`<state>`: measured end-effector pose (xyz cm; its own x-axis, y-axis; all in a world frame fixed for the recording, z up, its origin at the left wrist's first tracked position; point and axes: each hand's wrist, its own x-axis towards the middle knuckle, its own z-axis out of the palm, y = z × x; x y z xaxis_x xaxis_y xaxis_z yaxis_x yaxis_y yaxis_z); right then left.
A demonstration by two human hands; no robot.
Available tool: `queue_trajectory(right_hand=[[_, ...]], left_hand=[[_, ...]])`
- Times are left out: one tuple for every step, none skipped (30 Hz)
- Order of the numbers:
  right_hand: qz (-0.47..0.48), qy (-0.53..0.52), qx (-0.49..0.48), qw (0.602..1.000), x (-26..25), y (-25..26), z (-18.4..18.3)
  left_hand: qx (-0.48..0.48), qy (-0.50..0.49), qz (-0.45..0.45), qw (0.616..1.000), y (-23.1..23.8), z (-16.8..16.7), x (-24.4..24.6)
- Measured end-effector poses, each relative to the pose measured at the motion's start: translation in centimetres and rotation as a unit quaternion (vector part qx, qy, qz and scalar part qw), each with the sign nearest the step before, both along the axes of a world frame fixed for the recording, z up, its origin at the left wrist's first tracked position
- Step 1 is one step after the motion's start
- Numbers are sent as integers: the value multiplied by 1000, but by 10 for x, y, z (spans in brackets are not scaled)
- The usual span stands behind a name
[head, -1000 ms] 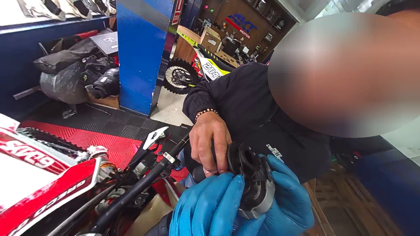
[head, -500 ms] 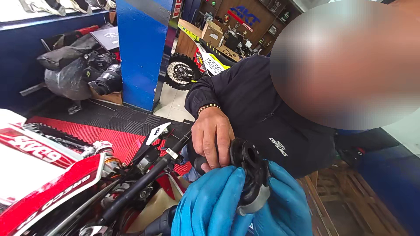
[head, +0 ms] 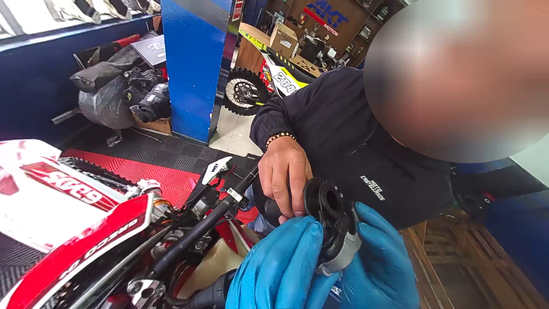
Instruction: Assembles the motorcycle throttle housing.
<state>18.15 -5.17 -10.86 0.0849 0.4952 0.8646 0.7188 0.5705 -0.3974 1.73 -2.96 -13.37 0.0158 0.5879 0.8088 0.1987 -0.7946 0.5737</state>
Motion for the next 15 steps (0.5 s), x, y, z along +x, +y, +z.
queue_trajectory(right_hand=[[10,14,-7,1000,0,1,1],[19,24,-14,999,1,1,1],[29,36,-18,999,1,1,1],[37,45,-21,998,2,2,0],[49,51,-22,997,4,2,-1],[68,57,-20,996,6,2,-3],[80,63,-20,995,7,2,-4],[86,68,-20,994,8,2,-4],[89,72,-19,993,8,3,-5],[91,75,-19,993,8,3,-5],[95,79,-18,992,8,3,-5],[99,80,-19,992,8,4,-5],[100,78,-21,992,9,4,-5],[102,76,-23,992,9,4,-4],[104,74,-25,992,11,4,-4]], left_hand=[[7,-5,-2,1000,0,-1,1],[13,-11,-2,1000,0,-2,2],[19,-13,-2,1000,0,-3,3],[23,-13,-1,1000,0,-3,4],[24,-13,-2,1000,0,-3,6],[26,-13,-4,1000,0,-3,7],[27,-11,-1,1000,0,-4,8],[28,-7,6,1000,1,-4,9],[30,-5,12,999,1,-5,10],[31,-4,14,999,1,-5,11],[31,-2,13,999,1,-5,11],[31,-2,13,999,2,-4,10],[31,-1,10,999,2,-5,10],[29,0,6,1000,2,-5,10],[27,2,1,1000,2,-4,9]])
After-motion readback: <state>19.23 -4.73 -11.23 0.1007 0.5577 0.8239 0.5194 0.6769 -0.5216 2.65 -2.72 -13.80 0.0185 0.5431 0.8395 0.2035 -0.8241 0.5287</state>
